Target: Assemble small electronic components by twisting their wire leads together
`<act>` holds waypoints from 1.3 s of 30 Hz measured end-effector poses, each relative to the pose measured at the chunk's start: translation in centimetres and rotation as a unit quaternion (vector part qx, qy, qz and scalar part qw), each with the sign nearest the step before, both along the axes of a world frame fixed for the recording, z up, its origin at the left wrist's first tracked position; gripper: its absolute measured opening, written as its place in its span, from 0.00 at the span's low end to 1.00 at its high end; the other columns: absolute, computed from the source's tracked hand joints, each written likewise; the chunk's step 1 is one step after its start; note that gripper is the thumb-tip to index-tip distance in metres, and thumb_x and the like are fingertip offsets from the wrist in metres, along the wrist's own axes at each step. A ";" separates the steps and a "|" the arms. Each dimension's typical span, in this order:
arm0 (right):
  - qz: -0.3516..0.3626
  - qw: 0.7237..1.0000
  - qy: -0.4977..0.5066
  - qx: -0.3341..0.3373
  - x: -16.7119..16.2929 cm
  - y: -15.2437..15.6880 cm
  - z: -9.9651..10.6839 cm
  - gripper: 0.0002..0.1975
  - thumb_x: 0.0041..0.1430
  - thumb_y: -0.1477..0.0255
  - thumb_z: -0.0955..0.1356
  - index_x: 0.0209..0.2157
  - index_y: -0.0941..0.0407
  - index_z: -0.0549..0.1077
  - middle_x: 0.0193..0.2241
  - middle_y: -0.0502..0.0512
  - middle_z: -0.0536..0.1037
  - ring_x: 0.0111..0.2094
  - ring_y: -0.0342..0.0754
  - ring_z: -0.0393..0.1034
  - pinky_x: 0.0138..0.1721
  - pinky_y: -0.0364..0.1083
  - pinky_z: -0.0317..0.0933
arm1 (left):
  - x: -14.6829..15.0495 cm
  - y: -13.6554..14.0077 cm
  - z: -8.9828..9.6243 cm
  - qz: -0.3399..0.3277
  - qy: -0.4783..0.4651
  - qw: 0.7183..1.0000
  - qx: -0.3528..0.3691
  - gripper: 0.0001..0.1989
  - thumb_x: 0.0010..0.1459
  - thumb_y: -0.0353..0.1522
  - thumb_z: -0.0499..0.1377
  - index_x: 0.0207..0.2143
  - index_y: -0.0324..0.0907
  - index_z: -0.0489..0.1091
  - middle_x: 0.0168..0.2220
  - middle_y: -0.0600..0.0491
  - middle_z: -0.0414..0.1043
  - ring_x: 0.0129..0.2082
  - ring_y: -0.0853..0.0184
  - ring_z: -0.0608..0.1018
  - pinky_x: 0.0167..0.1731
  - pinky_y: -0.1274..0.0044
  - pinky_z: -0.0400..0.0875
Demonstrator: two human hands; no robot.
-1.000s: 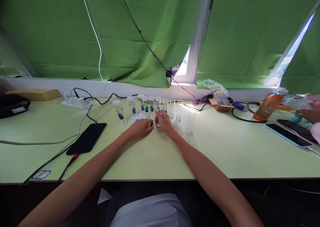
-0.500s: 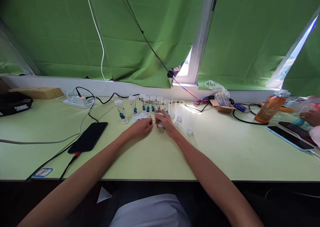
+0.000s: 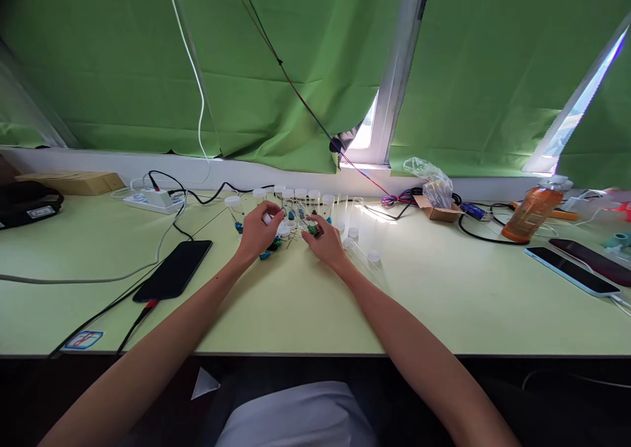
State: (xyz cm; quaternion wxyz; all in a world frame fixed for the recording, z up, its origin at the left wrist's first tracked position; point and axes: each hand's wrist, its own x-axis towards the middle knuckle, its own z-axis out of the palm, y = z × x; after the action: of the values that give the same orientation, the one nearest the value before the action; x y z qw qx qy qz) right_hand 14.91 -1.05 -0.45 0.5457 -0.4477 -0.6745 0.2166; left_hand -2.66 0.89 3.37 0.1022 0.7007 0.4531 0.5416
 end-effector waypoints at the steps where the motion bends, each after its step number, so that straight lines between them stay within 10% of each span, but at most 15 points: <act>1: -0.012 1.000 -0.009 0.000 0.0 0.1 -0.1 0.18 0.53 0.64 0.68 0.46 0.55 0.72 0.23 0.46 0.66 0.25 0.42 0.58 0.32 0.43 0.56 | 0.0 -0.1 0.1 -0.009 -0.016 1.000 0.007 0.05 0.57 0.35 0.57 0.32 0.42 0.69 0.31 0.52 0.74 0.31 0.66 0.73 0.34 0.76 0.66; 39: -0.002 0.987 -0.154 0.056 0.1 0.3 -0.9 0.20 0.55 0.72 0.69 0.51 0.55 0.73 0.40 0.55 0.78 0.38 0.46 0.71 0.44 0.47 0.64 | 0.0 -0.1 0.2 -0.015 0.002 1.000 0.015 0.14 0.62 0.39 0.53 0.34 0.41 0.74 0.35 0.50 0.76 0.35 0.65 0.74 0.38 0.75 0.66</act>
State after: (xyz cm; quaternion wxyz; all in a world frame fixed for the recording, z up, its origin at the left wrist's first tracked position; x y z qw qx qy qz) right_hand 14.98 -0.76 -1.38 0.4598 -0.4459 -0.7606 0.1062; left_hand -2.66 0.76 3.58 0.0993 0.7097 0.4347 0.5454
